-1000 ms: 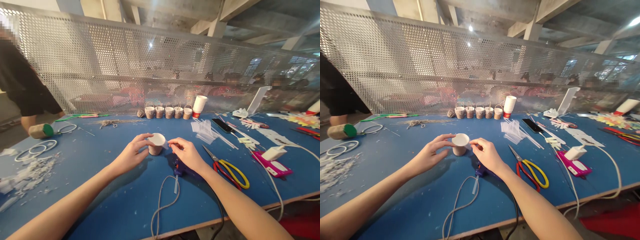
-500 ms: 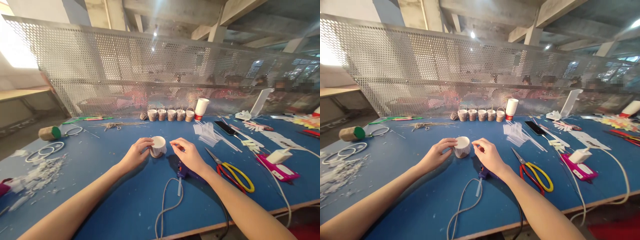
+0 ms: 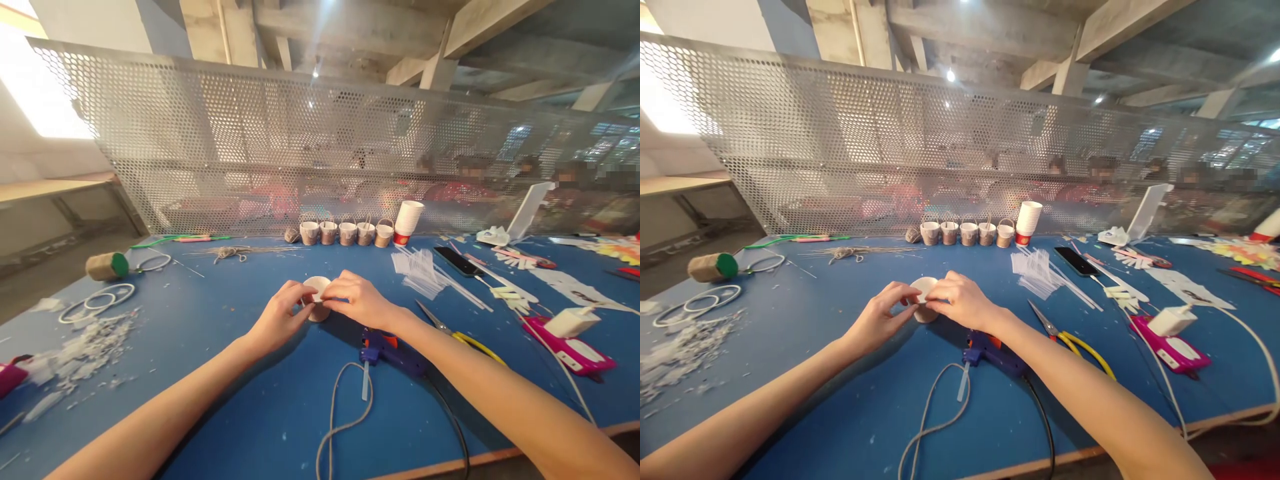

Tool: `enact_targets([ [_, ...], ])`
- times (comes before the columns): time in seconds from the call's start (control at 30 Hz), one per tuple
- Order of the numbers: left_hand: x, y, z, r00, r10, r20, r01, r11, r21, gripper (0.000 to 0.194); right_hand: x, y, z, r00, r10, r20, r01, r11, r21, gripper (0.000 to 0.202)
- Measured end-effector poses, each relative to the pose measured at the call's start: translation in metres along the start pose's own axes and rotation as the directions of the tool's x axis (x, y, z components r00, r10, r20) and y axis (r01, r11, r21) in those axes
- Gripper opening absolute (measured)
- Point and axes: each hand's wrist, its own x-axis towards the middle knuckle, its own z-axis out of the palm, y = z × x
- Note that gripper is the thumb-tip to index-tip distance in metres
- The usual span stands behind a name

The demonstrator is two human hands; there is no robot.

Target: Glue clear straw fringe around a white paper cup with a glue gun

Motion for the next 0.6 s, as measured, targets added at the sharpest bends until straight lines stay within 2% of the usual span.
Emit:
enact_targets([
  [0.2,-0.005,0.012,0.006,0.995,-0.1,-0.024,0.099,0.995,-0.007,0.007,0.002,0.0,0.005,0.999,-0.018,0.04,0.02,0.998,-0.053,0.01],
  [0.37,0.0,0.021,-0.007,0.989,-0.129,0.069,0.138,0.978,-0.155,0.015,-0.005,-0.005,-0.009,0.997,-0.032,0.075,0.034,0.999,-0.025,0.01],
  [0.47,0.007,0.014,-0.017,0.99,-0.022,0.138,0.041,0.99,-0.137,0.025,-0.01,-0.005,-0.014,0.998,-0.02,0.067,0.019,1.0,0.019,0.01],
  [0.6,0.011,-0.003,-0.021,0.96,0.135,0.247,-0.13,0.991,-0.037,0.027,-0.017,-0.006,-0.015,0.999,0.046,-0.019,-0.044,0.994,0.098,0.013],
])
